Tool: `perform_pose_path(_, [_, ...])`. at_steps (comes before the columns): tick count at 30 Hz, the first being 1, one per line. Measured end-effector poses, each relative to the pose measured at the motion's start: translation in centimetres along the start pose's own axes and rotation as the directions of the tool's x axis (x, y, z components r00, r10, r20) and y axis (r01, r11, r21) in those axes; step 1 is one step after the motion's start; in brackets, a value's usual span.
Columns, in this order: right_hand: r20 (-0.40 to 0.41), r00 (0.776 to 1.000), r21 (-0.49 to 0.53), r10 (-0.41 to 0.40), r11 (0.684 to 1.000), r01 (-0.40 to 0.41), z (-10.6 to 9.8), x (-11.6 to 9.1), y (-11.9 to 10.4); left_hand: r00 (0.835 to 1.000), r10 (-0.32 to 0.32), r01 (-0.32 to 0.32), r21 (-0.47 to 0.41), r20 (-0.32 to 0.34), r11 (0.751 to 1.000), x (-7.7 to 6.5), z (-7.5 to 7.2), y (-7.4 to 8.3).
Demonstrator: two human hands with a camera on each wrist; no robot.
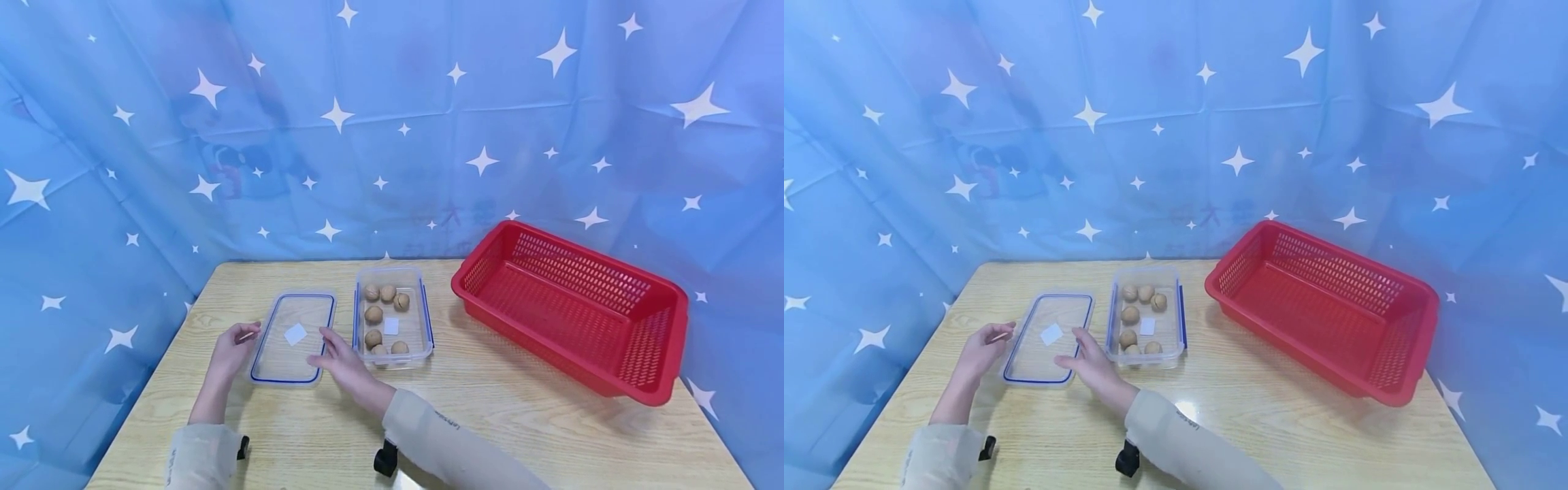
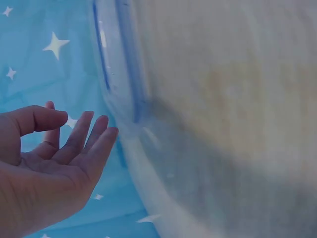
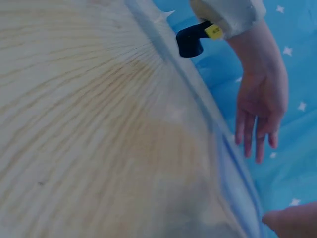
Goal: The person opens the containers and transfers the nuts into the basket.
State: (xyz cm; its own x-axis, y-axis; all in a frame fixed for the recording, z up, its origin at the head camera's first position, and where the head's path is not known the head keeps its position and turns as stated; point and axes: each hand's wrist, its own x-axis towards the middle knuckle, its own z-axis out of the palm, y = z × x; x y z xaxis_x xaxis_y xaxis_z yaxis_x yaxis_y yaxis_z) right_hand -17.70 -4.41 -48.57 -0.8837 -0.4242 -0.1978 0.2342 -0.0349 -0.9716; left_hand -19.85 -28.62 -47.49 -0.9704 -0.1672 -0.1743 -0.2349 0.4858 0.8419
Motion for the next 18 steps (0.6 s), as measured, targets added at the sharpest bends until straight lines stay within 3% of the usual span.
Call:
perform_pose_path(10, [0.003,0.998,0.042,-0.065,0.997,0.065,-2.3,0.1,-3.7,0.993,0.115,-0.118,-0.090,-0.032,0.989,-0.4,0.8,3.7])
perform_pose_path(18, [-0.016,0.996,0.032,-0.083,0.996,0.083,-5.6,0.4,-4.7,0.987,0.162,-0.163,-0.132,-0.011,0.978,-0.8,2.6,5.4])
